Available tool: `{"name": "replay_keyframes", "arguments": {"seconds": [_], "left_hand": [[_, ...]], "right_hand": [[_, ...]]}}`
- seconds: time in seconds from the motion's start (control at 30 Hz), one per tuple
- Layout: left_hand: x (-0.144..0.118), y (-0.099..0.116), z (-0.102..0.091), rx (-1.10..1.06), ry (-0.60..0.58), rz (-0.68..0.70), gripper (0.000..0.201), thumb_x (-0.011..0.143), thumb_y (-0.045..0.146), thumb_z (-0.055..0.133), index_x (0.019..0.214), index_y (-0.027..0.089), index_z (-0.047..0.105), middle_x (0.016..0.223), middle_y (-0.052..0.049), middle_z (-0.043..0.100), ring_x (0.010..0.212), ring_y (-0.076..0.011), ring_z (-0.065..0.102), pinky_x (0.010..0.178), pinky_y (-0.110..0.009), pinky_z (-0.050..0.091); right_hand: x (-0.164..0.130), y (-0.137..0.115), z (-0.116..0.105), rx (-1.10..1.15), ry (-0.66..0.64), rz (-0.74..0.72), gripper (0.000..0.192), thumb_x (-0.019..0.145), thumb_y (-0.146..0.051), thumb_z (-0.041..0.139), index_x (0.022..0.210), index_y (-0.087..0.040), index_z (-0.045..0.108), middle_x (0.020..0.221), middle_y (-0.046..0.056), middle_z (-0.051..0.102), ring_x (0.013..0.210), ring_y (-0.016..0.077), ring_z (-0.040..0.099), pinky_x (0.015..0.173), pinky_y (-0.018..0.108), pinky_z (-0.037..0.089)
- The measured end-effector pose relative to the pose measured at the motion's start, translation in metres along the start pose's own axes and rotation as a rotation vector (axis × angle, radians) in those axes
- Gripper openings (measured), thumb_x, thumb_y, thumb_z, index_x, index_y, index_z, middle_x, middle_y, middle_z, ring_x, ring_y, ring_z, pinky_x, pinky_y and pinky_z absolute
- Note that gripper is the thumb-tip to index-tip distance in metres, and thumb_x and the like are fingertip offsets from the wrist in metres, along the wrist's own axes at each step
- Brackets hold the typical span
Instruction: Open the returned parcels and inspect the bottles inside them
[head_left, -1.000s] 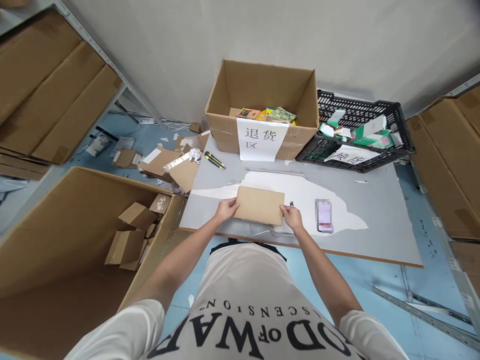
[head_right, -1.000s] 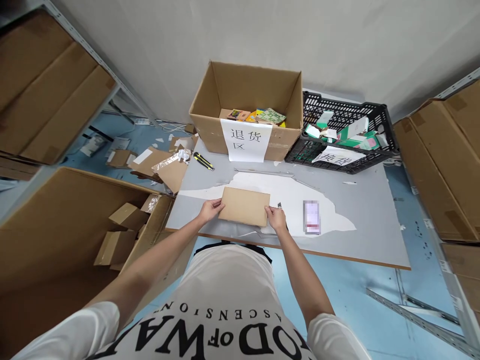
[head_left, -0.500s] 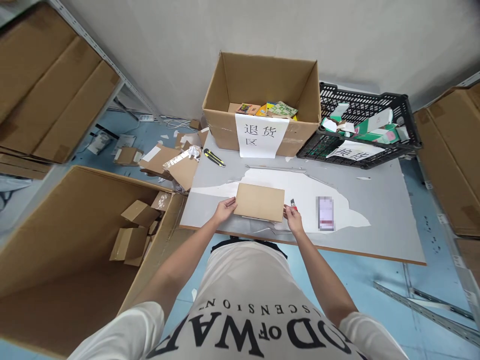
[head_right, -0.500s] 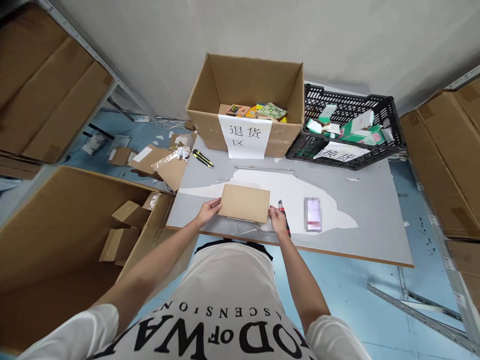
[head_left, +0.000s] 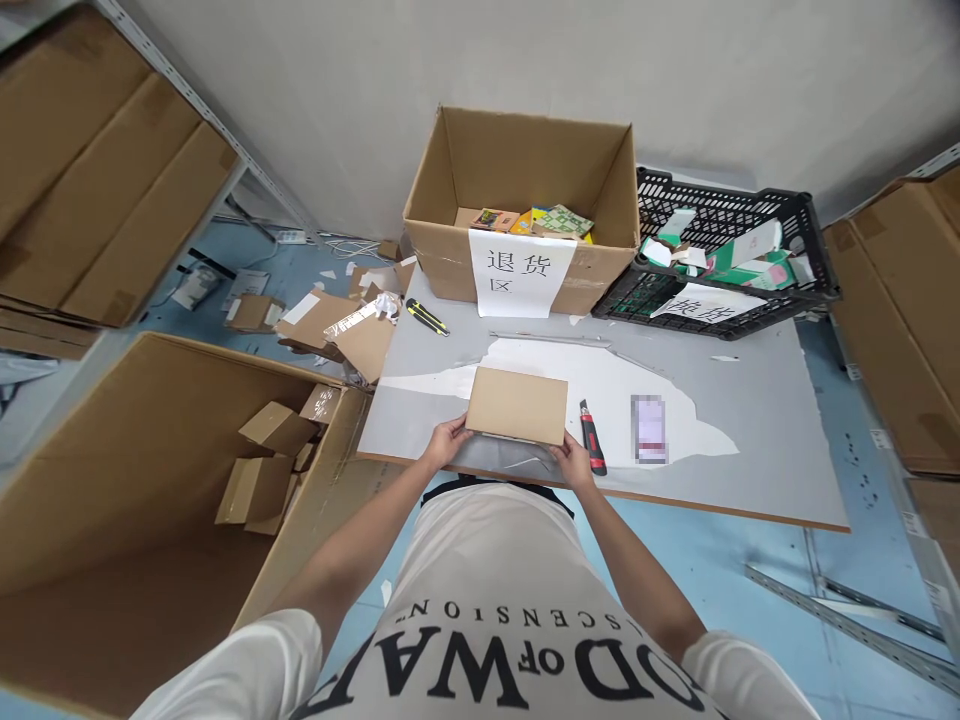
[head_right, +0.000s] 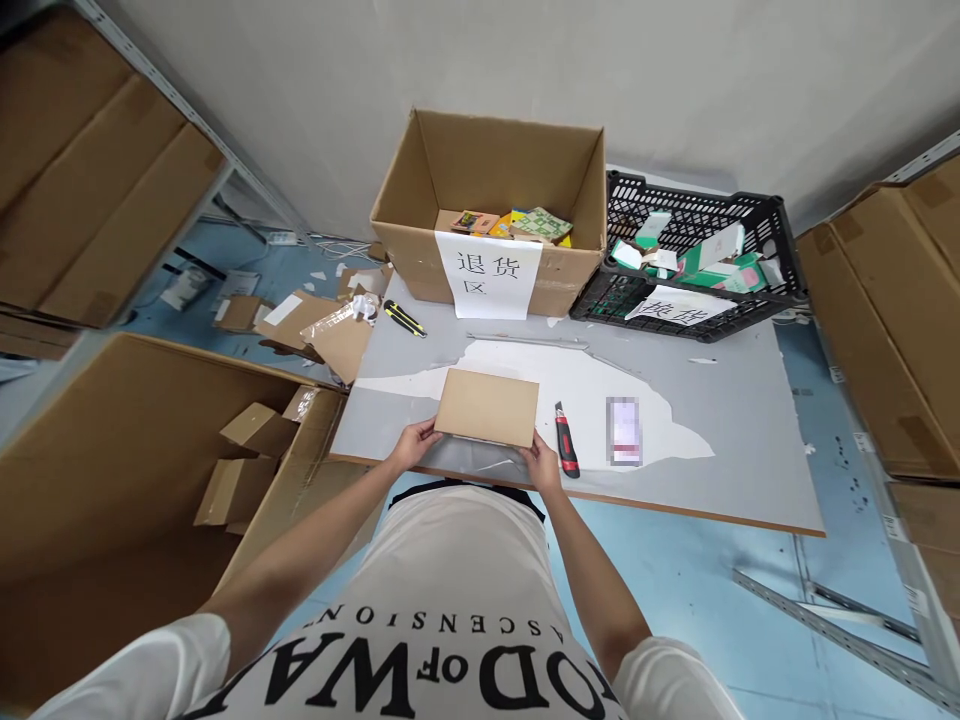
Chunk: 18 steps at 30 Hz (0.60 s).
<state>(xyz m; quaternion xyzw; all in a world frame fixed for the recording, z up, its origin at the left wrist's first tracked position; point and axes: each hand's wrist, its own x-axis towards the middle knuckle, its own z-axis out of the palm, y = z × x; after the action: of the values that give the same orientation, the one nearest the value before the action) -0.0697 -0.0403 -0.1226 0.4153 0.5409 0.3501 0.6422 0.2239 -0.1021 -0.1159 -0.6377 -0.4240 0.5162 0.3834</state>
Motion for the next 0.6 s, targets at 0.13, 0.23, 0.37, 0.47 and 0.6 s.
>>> {"name": "replay_keyframes", "arguments": {"seconds": [0.13,0.23,0.37,0.47,0.6], "left_hand": [[0.003,-0.002,0.0,0.011,-0.001,0.019,0.082,0.048,0.06,0.079,0.116,0.015,0.065,0.125,-0.01,0.062,0.127,-0.0344,0.047,0.111,-0.053,0.027],[0.002,0.002,0.001,0.035,-0.012,0.035,0.08,0.051,0.062,0.077,0.115,0.015,0.066,0.126,-0.009,0.06,0.126,-0.0341,0.048,0.111,-0.051,0.029],[0.001,0.024,-0.004,0.166,-0.017,0.11,0.067,0.064,0.06,0.071,0.115,0.017,0.066,0.123,-0.008,0.062,0.12,-0.0318,0.054,0.107,-0.047,0.036],[0.002,0.044,-0.008,0.29,0.022,0.178,0.056,0.072,0.055,0.066,0.115,0.019,0.066,0.121,-0.005,0.064,0.116,-0.0301,0.058,0.105,-0.044,0.04],[0.011,0.062,-0.007,0.309,0.07,0.187,0.056,0.072,0.054,0.067,0.115,0.018,0.067,0.117,-0.005,0.066,0.112,-0.0291,0.061,0.102,-0.042,0.044]], "right_hand": [[0.002,-0.004,-0.001,-0.015,-0.015,0.003,0.057,0.076,-0.039,0.06,0.129,-0.02,0.052,0.124,0.008,0.063,0.111,0.0259,0.062,0.101,0.047,0.044],[0.003,-0.011,-0.004,-0.078,-0.02,-0.008,0.055,0.076,-0.043,0.061,0.124,-0.018,0.057,0.117,0.009,0.067,0.107,0.0274,0.064,0.099,0.046,0.046],[0.01,-0.027,-0.015,-0.135,-0.047,-0.069,0.054,0.079,-0.048,0.057,0.121,-0.015,0.06,0.119,0.01,0.066,0.11,0.0268,0.062,0.099,0.043,0.046],[0.02,-0.046,-0.025,-0.23,-0.033,-0.087,0.052,0.081,-0.051,0.055,0.118,-0.015,0.063,0.115,0.009,0.068,0.108,0.0275,0.063,0.097,0.043,0.047],[0.038,-0.073,-0.034,-0.353,0.063,-0.113,0.049,0.082,-0.053,0.053,0.111,-0.017,0.068,0.113,0.008,0.069,0.105,0.0289,0.064,0.094,0.041,0.048]]}}
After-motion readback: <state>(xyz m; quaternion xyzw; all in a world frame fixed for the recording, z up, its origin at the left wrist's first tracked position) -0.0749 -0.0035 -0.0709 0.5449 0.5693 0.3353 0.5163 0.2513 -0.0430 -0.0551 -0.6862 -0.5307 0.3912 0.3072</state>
